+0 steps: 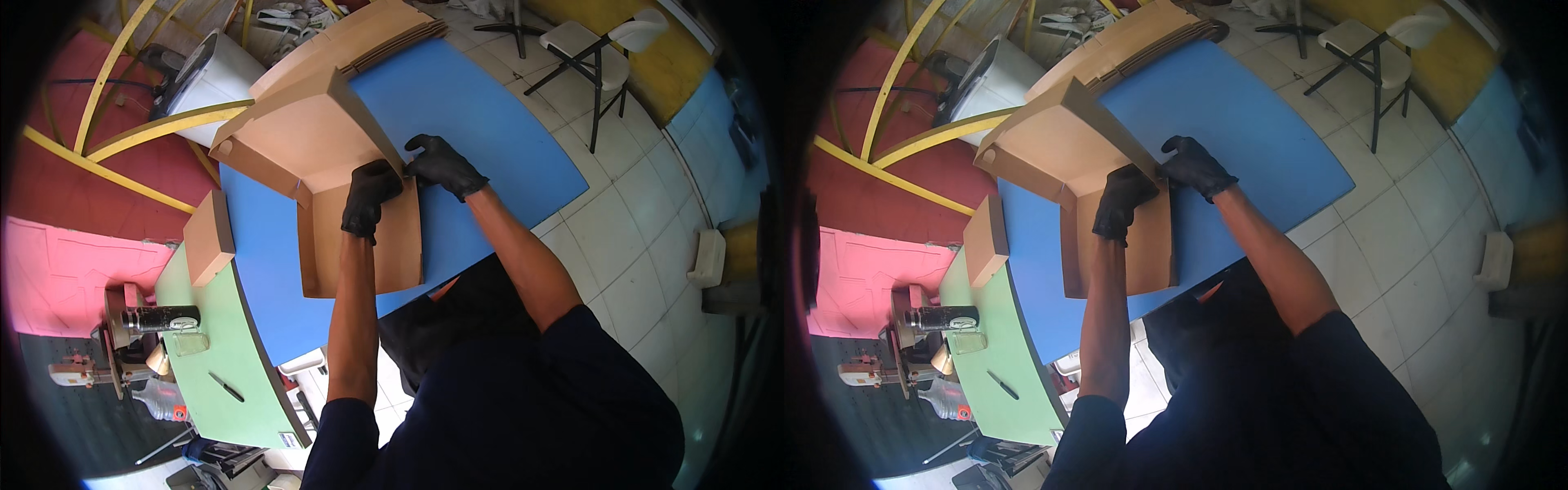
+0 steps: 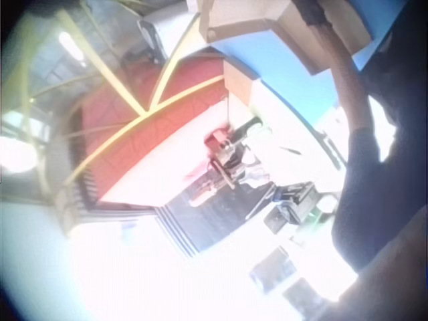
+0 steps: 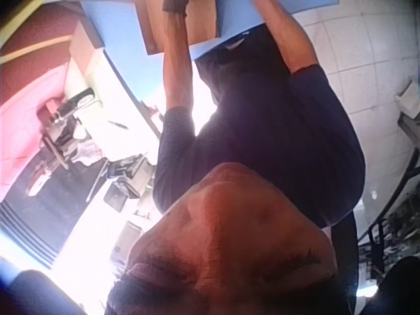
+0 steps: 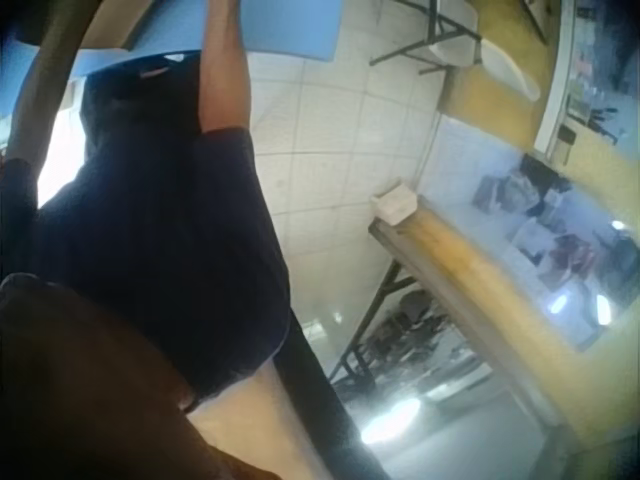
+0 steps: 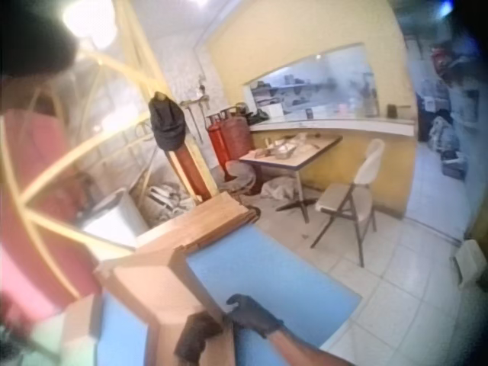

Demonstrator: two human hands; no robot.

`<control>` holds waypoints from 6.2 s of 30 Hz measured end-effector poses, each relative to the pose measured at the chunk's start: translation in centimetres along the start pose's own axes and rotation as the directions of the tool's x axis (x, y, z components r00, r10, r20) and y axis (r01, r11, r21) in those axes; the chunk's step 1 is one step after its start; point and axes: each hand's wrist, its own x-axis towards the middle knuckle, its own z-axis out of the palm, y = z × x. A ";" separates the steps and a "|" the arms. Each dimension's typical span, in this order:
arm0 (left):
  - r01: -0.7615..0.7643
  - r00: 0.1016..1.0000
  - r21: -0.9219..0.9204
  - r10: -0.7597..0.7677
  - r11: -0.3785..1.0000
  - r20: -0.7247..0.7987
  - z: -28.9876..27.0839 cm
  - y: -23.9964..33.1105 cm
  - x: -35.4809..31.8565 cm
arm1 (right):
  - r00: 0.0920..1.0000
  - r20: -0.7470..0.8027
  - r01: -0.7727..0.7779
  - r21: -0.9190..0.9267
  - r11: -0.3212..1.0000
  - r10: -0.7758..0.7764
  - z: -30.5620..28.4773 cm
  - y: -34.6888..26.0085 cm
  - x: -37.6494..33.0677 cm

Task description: The person assembles flat-packed cardboard boxes by folding the side flaps and tucking the tabs into slots to form rectangular containers. They handle multiple boxes one at a time, stacking the finished boxes on the table.

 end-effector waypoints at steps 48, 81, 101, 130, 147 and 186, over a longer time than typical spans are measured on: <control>0.217 0.705 0.081 -0.099 0.973 -0.703 -1.4 -3.4 -5.2 | 0.924 0.240 0.382 -0.519 0.764 -0.299 5.7 -5.1 -0.9; 0.088 0.580 -0.516 -0.465 0.852 -0.668 -1.8 -1.1 -6.1 | 0.898 0.372 0.368 -0.344 0.864 -0.234 10.1 -3.1 2.3; 0.262 0.701 -0.372 -0.441 0.890 -0.561 -3.6 -0.1 -6.6 | 0.933 0.292 0.222 -0.003 0.975 -0.212 10.1 -2.1 1.2; 0.309 0.755 0.337 -0.014 0.889 -0.656 -2.3 6.4 -9.7 | 0.945 0.044 0.270 -0.667 0.695 -0.325 1.5 -4.8 -1.5; 0.004 0.940 0.976 0.333 0.218 -0.079 -8.2 2.1 -11.7 | 0.743 0.299 0.669 -0.372 0.644 -0.599 -9.1 1.0 1.7; 0.351 0.671 0.474 0.136 0.808 -0.729 2.5 0.8 -20.2 | 0.704 0.271 0.600 -0.723 0.344 -0.657 -1.2 4.7 -14.6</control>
